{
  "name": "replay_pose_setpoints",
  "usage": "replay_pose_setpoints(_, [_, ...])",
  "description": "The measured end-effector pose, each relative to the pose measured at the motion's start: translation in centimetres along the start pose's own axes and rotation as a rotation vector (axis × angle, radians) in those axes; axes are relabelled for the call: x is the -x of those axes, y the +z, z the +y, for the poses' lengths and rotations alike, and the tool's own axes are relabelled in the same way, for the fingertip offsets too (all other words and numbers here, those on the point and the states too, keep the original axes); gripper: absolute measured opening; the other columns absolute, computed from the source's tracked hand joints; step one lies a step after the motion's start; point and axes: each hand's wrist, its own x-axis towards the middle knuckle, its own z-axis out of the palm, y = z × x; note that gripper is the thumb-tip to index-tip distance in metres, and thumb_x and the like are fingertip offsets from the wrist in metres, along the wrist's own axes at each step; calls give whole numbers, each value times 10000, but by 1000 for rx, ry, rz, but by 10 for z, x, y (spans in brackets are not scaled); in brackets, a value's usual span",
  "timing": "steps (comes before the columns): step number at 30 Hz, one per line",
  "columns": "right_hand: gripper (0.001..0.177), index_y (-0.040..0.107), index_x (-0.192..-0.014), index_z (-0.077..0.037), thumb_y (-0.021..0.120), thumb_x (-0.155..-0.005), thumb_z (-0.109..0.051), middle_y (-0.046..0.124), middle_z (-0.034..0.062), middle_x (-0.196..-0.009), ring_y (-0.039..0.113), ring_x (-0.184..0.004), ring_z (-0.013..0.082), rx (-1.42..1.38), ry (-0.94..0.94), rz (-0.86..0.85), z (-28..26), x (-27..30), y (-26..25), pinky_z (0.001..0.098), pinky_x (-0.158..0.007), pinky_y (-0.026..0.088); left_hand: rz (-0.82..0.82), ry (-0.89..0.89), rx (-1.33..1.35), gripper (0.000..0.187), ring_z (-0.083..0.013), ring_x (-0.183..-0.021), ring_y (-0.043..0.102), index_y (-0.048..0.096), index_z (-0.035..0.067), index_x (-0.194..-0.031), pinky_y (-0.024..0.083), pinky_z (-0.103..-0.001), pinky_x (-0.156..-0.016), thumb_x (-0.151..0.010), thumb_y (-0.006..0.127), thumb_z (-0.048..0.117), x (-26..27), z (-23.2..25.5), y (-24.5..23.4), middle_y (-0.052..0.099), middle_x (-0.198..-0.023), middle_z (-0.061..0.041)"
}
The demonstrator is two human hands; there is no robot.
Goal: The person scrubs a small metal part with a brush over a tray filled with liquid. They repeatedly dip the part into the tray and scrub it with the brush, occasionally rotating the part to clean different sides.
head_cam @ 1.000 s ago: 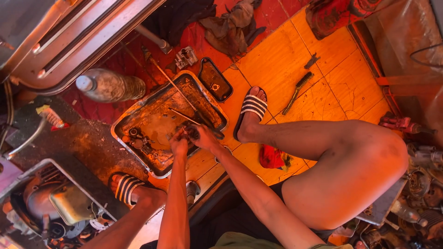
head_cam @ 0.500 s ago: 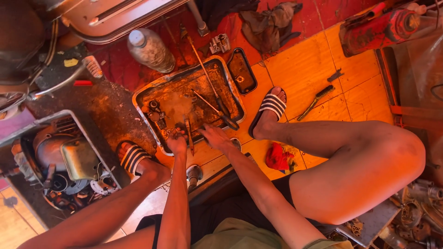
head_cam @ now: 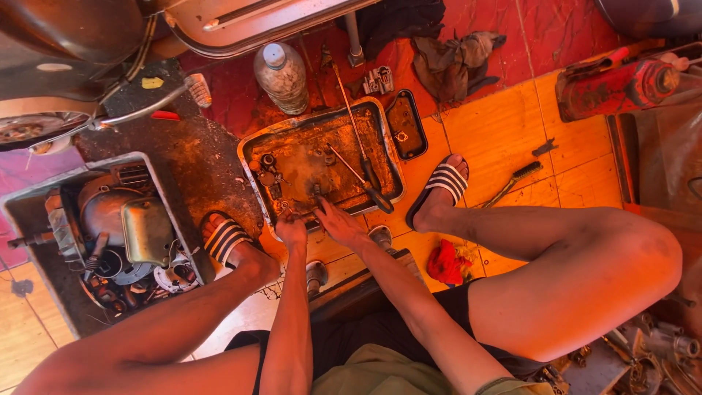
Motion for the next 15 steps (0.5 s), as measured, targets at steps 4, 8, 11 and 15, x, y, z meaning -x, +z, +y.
replay_pose_setpoints(4, [760,270,-1601,-44,618,-925,-48,336,330,-1582,501,-1337,485,350,-217,33,20,-14,9,547,-1063,478,8,-91,221,309,-306,-807,757,605,-125,-1310,577,-453,-779,-1015,609,-35,-13,16,8,688,-1009,-236])
replay_pose_setpoints(8, [617,444,-1524,-63,629,-938,-12,406,279,-1558,472,-1404,443,240,-237,259,17,-17,5,500,-1157,468,-136,-115,399,306,-163,-750,710,677,-84,-1256,694,-347,-751,-986,562,-168,-10,106,5,655,-950,-108])
replay_pose_setpoints(11, [318,655,-1267,-96,561,-1076,-332,660,128,-1123,665,-1142,291,-188,-412,605,-67,23,-35,419,-1014,534,-261,-21,400,364,-210,-831,785,716,-2,-1300,655,-278,-763,-991,583,-142,-4,179,4,762,-1026,-151])
replay_pose_setpoints(15, [173,699,-1069,-22,581,-1070,-148,677,127,-1076,699,-1021,216,-563,-635,835,-143,76,-76,343,-930,556,-288,95,423,376,-219,-911,809,738,64,-1309,674,-251,-810,-992,667,-125,50,282,-19,788,-1106,-154])
